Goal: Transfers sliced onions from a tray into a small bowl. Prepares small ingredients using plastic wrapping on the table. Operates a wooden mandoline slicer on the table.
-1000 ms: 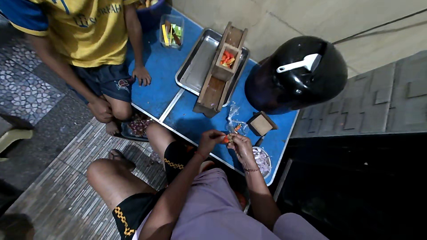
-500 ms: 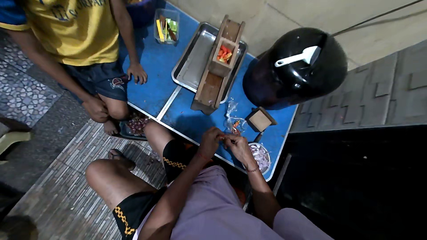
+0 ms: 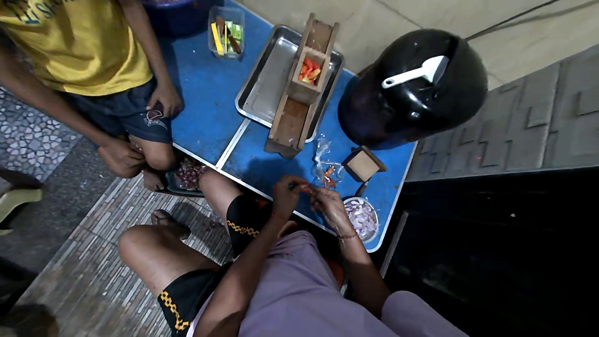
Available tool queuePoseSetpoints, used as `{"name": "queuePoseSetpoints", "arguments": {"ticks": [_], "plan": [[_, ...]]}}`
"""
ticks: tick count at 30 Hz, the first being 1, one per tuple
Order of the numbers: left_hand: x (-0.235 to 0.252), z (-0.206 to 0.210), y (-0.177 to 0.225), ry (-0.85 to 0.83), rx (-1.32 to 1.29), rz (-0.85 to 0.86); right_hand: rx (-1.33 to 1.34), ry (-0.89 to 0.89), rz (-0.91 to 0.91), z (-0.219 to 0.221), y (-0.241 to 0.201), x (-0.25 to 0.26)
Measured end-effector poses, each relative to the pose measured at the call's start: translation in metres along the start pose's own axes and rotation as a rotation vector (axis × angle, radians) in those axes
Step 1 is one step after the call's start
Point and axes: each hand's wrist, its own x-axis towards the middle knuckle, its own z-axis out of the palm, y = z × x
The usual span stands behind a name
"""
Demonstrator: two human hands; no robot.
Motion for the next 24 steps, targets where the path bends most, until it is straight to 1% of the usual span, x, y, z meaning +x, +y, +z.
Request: {"name": "queuePoseSetpoints", "arguments": {"ticks": [2, 4, 5, 8, 10, 11, 15, 18, 21, 24], "plan": [[0.002, -0.004, -0.002, 0.016, -0.082, -0.108, 0.074, 0.02, -0.016, -0.001, -0.004, 0.0], [0.003, -0.005, -0.005, 0.035, -0.156, -0.156, 0.016, 0.08, -0.091, -0.011, -0.007, 0.005], [0.003, -0.006, -0.005, 0.046, -0.204, -0.177, -0.091, 0.125, -0.14, -0.018, -0.009, 0.008], [0.004, -0.008, 0.002, 0.056, -0.296, -0.233, -0.524, 0.324, -0.276, -0.038, -0.016, 0.021], [0.008, -0.01, 0.01, 0.046, -0.332, -0.245, -0.684, 0.385, -0.298, -0.045, -0.019, 0.034], [0.009, -0.011, 0.014, 0.046, -0.342, -0.248, -0.74, 0.384, -0.284, -0.047, -0.018, 0.041], [0.019, -0.019, 0.037, 0.069, -0.353, -0.214, -0.904, 0.325, -0.235, -0.042, -0.008, 0.063], [0.038, -0.027, 0.057, 0.07, -0.307, -0.099, -0.979, 0.258, -0.22, -0.04, -0.011, 0.067], [0.073, -0.028, 0.085, 0.102, -0.271, 0.029, -1.065, 0.242, -0.177, -0.039, -0.016, 0.067], [0.115, -0.028, 0.125, 0.114, -0.228, 0.058, -1.1, 0.268, -0.222, -0.042, -0.011, 0.069]]}}
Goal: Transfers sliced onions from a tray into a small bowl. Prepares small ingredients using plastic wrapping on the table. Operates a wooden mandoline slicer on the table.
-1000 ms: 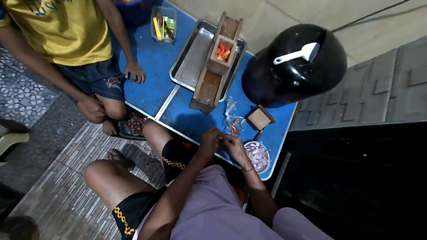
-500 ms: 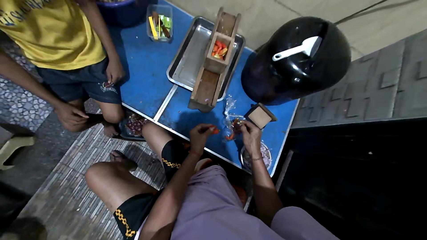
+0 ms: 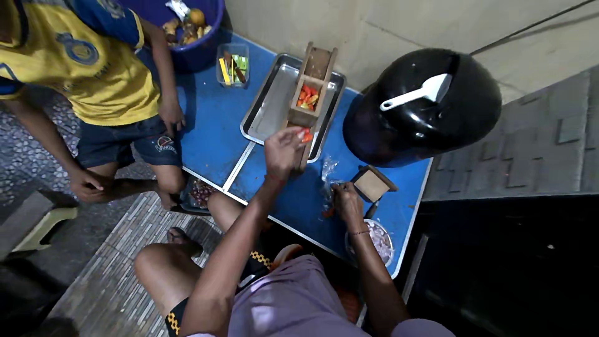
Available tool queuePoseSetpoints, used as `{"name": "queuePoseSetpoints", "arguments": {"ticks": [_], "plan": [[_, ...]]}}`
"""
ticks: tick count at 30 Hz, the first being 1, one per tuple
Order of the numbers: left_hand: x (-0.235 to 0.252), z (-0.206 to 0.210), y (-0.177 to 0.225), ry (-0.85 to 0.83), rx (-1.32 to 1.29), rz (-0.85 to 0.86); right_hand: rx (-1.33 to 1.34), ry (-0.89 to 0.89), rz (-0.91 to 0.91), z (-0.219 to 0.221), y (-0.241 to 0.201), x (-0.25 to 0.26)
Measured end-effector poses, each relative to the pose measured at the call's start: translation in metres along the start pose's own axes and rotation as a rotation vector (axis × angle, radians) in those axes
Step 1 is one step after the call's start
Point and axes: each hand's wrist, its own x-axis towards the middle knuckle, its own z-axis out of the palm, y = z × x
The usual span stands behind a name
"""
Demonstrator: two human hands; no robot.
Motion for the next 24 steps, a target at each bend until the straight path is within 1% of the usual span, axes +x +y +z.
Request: {"name": "queuePoseSetpoints", "arguments": {"ticks": [2, 4, 6, 7, 10, 12, 14, 17, 20, 24], "plan": [[0.029, 0.008, 0.018, 0.013, 0.121, 0.039, -0.02, 0.002, -0.01, 0.002, 0.003, 0.0], [0.056, 0.016, 0.027, 0.044, 0.238, 0.122, -0.023, -0.024, 0.001, 0.0, 0.003, 0.001], [0.079, 0.024, 0.032, 0.042, 0.37, 0.181, -0.001, -0.009, -0.014, -0.003, 0.0, 0.0], [0.088, 0.027, 0.034, 0.006, 0.449, 0.183, -0.004, -0.001, -0.032, -0.004, 0.0, 0.0], [0.105, 0.032, 0.032, -0.171, 0.711, 0.144, -0.074, -0.093, -0.056, -0.007, 0.002, 0.002], [0.11, 0.032, 0.027, -0.241, 0.794, 0.17, -0.122, -0.143, -0.085, -0.008, 0.005, 0.004], [0.102, 0.029, 0.026, -0.221, 0.782, 0.238, -0.125, -0.151, -0.102, -0.008, 0.007, 0.003], [0.074, 0.02, 0.023, -0.154, 0.668, 0.347, -0.1, -0.137, -0.128, -0.007, 0.009, 0.001], [0.026, 0.01, 0.011, -0.196, 0.587, 0.342, -0.141, -0.171, -0.113, -0.005, 0.011, 0.001], [-0.025, 0.008, -0.034, -0.204, 0.57, 0.303, -0.137, -0.19, -0.073, -0.007, 0.006, -0.002]]}}
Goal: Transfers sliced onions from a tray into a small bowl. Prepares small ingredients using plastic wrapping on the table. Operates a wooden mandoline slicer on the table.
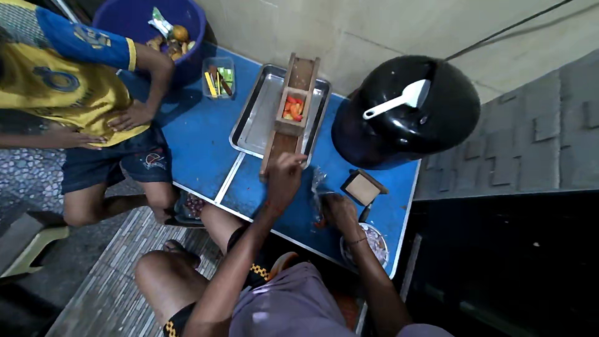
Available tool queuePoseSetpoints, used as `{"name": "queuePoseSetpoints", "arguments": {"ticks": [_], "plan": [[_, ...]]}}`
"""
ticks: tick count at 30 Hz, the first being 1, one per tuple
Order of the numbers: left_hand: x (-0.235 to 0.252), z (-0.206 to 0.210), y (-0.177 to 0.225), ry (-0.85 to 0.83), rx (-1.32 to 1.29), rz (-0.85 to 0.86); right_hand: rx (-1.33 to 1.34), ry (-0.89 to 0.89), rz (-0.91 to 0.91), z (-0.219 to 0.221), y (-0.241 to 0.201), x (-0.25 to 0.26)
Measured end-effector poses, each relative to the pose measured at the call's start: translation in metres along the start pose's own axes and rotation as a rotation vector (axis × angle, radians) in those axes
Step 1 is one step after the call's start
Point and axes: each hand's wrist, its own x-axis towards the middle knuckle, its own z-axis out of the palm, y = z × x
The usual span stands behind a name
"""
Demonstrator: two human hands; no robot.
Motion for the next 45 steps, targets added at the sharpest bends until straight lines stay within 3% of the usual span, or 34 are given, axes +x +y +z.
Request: {"name": "queuePoseSetpoints", "arguments": {"ticks": [6, 9, 11, 15, 21, 27, 34, 40, 45], "plan": [[-0.067, 0.048, -0.03, -0.364, -0.151, -0.234, 0.215, -0.025, 0.148, -0.009, -0.009, -0.005], [-0.088, 0.06, -0.048, -0.543, -0.13, -0.137, 0.354, -0.034, 0.181, -0.018, -0.006, -0.01], [-0.095, 0.064, -0.053, -0.569, -0.095, -0.107, 0.463, -0.024, 0.188, -0.022, -0.001, -0.014], [-0.102, 0.064, -0.045, -0.494, -0.153, -0.27, 0.695, 0.106, 0.175, -0.025, 0.001, -0.03], [-0.101, 0.07, -0.033, -0.249, -0.476, -0.449, 0.91, 0.151, 0.059, -0.031, -0.032, -0.057], [-0.108, 0.053, -0.031, -0.082, -0.368, -0.42, 0.501, 0.179, 0.004, -0.034, -0.057, -0.068], [-0.111, 0.04, -0.024, -0.044, -0.322, -0.475, 0.432, 0.206, -0.027, -0.023, -0.066, -0.071], [-0.112, 0.035, -0.035, -0.137, -0.34, -0.412, 0.439, 0.305, -0.223, -0.012, -0.055, -0.071], [-0.107, 0.027, -0.042, -0.174, -0.527, -0.561, 0.737, 0.184, -0.004, -0.018, -0.032, -0.059]]}}
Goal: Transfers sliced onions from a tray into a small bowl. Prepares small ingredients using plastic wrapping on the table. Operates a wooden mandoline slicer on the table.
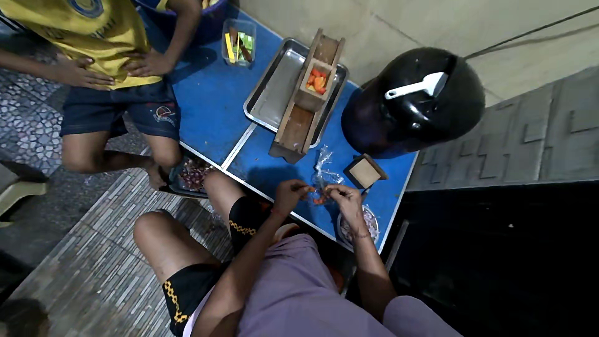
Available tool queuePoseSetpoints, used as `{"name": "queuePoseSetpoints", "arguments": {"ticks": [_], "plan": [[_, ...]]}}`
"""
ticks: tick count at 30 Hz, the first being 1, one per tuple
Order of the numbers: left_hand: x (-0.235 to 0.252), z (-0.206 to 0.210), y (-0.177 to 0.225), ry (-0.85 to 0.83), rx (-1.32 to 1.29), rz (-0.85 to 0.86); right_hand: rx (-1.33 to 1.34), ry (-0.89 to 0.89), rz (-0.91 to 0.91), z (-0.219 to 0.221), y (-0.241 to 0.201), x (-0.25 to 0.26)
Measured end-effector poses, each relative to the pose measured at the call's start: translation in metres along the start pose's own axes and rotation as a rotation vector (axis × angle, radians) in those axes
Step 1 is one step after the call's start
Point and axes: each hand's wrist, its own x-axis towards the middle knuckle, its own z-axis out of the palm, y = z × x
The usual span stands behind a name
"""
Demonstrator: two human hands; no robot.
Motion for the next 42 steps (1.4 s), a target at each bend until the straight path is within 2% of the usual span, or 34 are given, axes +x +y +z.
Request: {"name": "queuePoseSetpoints", "arguments": {"ticks": [4, 9, 12, 15, 19, 23, 26, 28, 32, 36, 42], "plan": [[0.003, -0.001, -0.008, 0.057, -0.075, -0.047, -0.328, 0.077, -0.008, -0.012, 0.022, 0.025], [0.003, 0.001, -0.01, 0.083, -0.176, -0.087, -0.509, 0.013, 0.032, -0.011, 0.036, 0.042], [0.001, 0.007, -0.004, 0.109, -0.165, -0.109, -0.33, -0.047, -0.019, -0.007, 0.011, 0.025], [0.004, 0.013, -0.003, 0.098, -0.123, -0.089, 0.061, -0.272, 0.01, 0.005, -0.007, 0.012], [0.005, 0.013, -0.003, 0.087, -0.157, -0.074, -0.003, -0.234, -0.029, 0.014, -0.019, 0.018], [-0.002, -0.002, 0.001, 0.116, -0.207, -0.038, -0.03, -0.068, -0.216, -0.002, -0.052, 0.058], [-0.004, -0.01, -0.001, 0.125, -0.185, -0.014, -0.056, 0.119, -0.449, -0.014, -0.094, 0.115], [-0.006, -0.012, 0.0, 0.12, -0.164, -0.013, -0.1, 0.216, -0.524, -0.014, -0.121, 0.161], [-0.01, -0.015, 0.0, 0.123, -0.152, -0.029, -0.365, 0.191, -0.487, 0.001, -0.149, 0.226], [-0.01, -0.021, -0.005, 0.143, -0.159, -0.043, -0.625, 0.085, -0.45, 0.02, -0.156, 0.238], [-0.011, -0.022, -0.007, 0.115, -0.109, -0.066, -0.61, 0.064, -0.378, 0.016, -0.162, 0.246]]}}
